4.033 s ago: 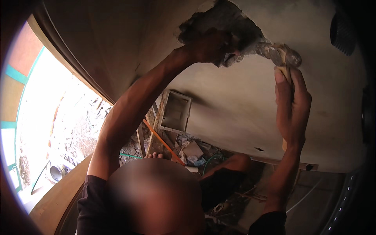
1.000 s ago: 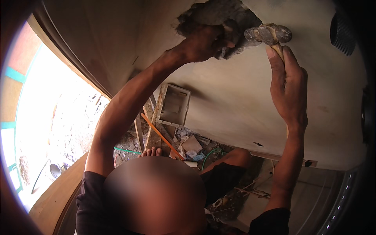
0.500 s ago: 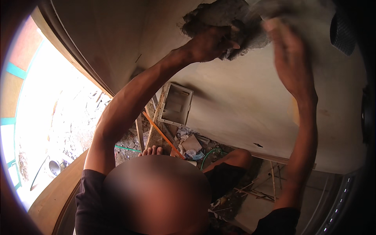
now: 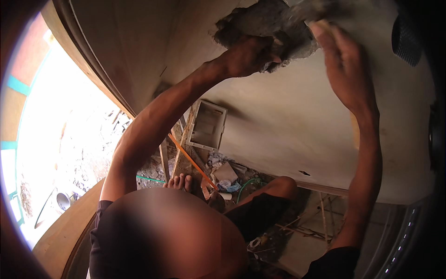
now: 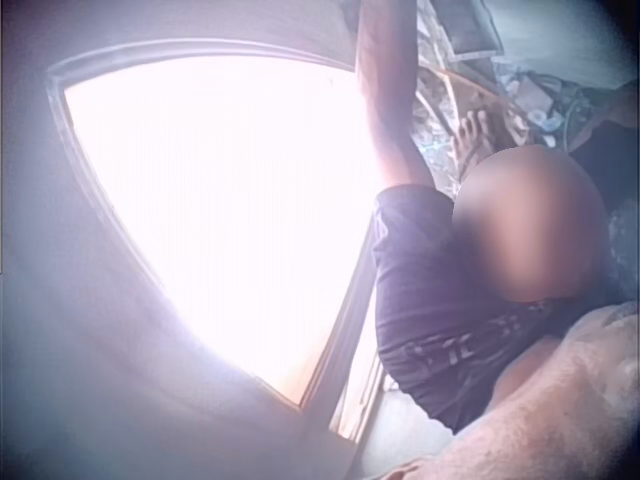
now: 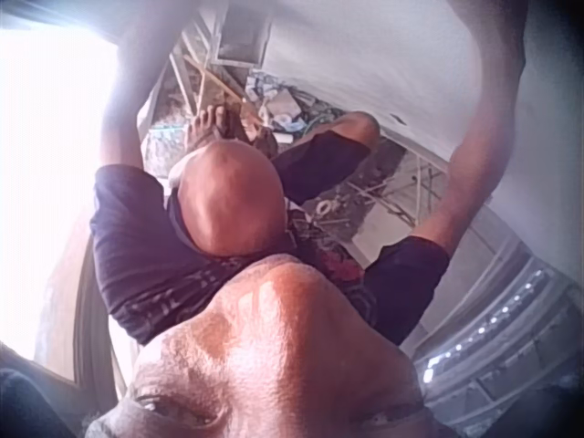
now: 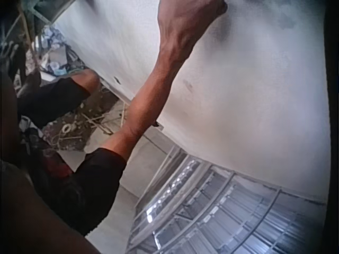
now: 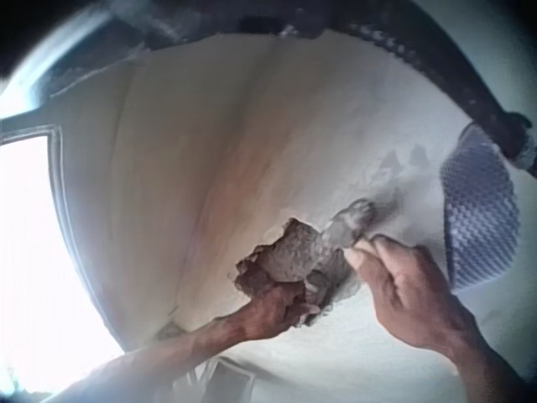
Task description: The person uses a hammer and chisel to break away plaster from a ceiling to create a square opening. They then insert a plastic electrical box into the hole and tap it into place.
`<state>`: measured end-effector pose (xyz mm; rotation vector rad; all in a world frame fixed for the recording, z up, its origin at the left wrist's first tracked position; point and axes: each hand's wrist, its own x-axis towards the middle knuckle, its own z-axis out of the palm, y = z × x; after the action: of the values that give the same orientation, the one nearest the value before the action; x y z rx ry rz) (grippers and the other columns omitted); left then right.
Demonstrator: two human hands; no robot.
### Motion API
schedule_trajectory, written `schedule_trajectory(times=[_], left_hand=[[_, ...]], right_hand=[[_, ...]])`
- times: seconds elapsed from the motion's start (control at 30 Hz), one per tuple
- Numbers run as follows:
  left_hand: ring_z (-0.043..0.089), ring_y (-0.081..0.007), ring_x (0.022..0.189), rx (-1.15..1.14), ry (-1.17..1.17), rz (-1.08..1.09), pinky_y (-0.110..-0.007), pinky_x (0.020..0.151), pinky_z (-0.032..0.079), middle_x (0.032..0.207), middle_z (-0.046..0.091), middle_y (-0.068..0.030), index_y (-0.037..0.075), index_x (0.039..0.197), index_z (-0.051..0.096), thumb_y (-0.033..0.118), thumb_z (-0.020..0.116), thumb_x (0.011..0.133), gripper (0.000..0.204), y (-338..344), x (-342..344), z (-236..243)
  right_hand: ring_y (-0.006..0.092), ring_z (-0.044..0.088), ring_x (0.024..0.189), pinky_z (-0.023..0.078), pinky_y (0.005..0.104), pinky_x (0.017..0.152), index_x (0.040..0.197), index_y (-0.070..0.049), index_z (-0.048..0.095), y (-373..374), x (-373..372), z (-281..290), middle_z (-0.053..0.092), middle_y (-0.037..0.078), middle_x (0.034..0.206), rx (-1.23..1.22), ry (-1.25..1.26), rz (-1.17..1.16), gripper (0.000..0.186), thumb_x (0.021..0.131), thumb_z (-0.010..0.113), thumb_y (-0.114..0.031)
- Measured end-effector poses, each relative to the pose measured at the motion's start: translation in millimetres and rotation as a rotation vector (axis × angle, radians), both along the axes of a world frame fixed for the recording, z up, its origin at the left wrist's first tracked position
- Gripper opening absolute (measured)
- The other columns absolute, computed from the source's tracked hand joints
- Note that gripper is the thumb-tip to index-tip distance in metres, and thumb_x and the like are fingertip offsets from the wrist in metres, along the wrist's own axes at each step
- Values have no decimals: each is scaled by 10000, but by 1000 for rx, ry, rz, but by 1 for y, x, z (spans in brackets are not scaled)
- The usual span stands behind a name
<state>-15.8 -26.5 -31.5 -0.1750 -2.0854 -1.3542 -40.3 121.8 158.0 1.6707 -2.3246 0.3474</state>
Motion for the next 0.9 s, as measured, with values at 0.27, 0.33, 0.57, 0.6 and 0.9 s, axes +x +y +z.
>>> schedule_trajectory(times=[0.27, 0.33, 0.57, 0.6, 0.9], left_hand=[[669, -219, 660, -133, 58, 16, -349, 613, 517, 778, 668, -152, -56, 889, 616, 195, 659, 921, 256, 1, -2, 1], [661, -221, 648, -50, 36, 16, -352, 610, 516, 754, 663, -151, -53, 876, 613, 197, 664, 918, 258, 1, 0, -1], [632, -232, 607, -112, 157, 87, -360, 596, 498, 694, 642, -164, -50, 829, 597, 197, 669, 912, 271, 4, 0, -1], [631, -235, 608, -105, 163, 84, -362, 597, 496, 693, 640, -163, -50, 833, 601, 199, 670, 911, 270, 4, 1, -1], [639, -271, 653, -110, 213, 4, -386, 634, 502, 721, 640, -159, -28, 900, 646, 182, 662, 910, 211, 6, -4, -3]], right_hand=[[297, 647, 768, 481, 394, 734, 1069, 13, 631, 2, -13, 1, 670, 184, 862, 57, 58, -76, 347, 1007, 500, -302], [309, 647, 796, 486, 391, 756, 1086, 6, 630, 1, -5, -2, 676, 181, 899, -94, 24, -45, 337, 1008, 499, -294], [322, 641, 813, 483, 370, 780, 1080, 3, 623, 11, -3, -13, 662, 204, 912, 58, 8, -102, 309, 1011, 506, -275], [322, 639, 809, 482, 372, 778, 1071, 3, 622, 10, 0, -9, 659, 208, 907, 13, -8, -57, 307, 1012, 503, -274], [128, 482, 657, 446, 320, 681, 1075, 5, 604, 18, 1, -4, 516, 5, 686, 19, -51, -138, 360, 1017, 500, -336]])
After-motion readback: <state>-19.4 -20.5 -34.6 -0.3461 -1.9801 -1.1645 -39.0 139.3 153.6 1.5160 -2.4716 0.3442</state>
